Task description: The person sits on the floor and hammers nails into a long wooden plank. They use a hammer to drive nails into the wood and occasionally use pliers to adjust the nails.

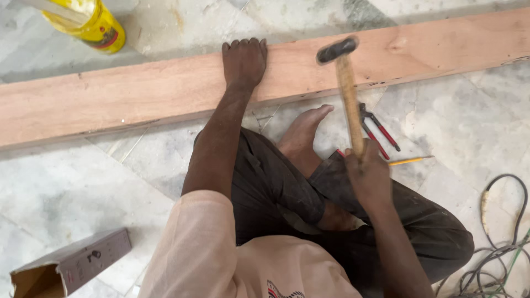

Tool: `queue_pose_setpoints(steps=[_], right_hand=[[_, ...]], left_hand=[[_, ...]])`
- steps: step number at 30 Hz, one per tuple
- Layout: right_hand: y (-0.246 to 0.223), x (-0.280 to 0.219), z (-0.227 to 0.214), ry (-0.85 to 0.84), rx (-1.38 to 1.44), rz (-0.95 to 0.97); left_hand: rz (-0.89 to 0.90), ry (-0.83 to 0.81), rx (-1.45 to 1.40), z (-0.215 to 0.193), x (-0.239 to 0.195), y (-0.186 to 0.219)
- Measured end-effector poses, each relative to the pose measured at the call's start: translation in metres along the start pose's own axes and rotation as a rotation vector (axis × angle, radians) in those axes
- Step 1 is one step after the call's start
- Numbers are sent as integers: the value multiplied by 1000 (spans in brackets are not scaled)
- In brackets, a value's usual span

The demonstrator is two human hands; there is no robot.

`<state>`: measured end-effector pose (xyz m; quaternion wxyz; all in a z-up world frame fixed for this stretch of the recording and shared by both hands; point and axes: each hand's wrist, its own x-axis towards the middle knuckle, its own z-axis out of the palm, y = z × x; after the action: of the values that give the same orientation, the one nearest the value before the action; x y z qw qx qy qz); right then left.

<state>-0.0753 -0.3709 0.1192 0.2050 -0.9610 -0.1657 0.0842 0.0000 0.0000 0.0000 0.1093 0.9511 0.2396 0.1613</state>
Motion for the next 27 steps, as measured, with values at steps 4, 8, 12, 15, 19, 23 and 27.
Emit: queue_pose_setpoints(steps=[4, 8, 12, 15, 19, 23, 27], right_hand=[[-22, -18, -27, 308, 228, -60], [-20, -6, 23, 41, -95, -19], [-11, -2, 17, -70, -52, -20], [-9, -9, 9, 116, -19, -56], [-2, -6, 37, 93, -58, -47], [7, 8, 44, -27, -32, -85], [-9, 25, 32, -184, 254, 225]], left_hand=[[-3, 44, -30, 0, 0, 0], [-2, 58, -35, 0, 4, 2], [43, 145, -7, 0, -2, 0], [-4, 48, -11, 0, -3, 1], [-13, 8, -29, -3, 4, 2], [-14, -25, -27, 3, 11, -2], [-74, -209, -93, 12, 35, -14]])
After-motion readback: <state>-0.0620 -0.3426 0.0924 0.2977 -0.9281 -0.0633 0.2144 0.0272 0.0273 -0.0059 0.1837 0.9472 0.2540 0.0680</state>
